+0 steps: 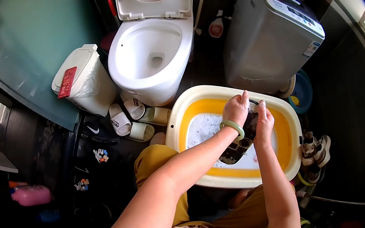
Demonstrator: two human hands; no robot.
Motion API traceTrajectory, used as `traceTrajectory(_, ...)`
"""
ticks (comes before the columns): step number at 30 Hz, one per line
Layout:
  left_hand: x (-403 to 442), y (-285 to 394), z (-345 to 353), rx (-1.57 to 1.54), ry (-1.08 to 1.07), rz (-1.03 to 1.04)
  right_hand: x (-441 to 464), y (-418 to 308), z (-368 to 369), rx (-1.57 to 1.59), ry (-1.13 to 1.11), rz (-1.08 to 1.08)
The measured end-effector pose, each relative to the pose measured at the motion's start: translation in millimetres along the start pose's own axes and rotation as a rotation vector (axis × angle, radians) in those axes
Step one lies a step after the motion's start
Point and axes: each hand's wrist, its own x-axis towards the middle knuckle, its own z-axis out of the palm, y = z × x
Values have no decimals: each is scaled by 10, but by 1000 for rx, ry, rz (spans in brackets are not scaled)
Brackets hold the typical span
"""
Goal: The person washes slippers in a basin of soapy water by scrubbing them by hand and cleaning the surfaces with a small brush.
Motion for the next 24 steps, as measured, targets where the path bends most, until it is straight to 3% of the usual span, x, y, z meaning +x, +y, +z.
traceTrajectory(12, -41, -23, 70, -49, -61, -66, 7, 50, -62, -126, 99, 41)
traceTrajectory(21, -7, -100, 167, -154, -59, 5, -19, -1, -57, -23, 81, 73)
traceTrajectory(24, 28, -206, 230, -106, -55, 153, -29, -4, -63, 45, 73, 91)
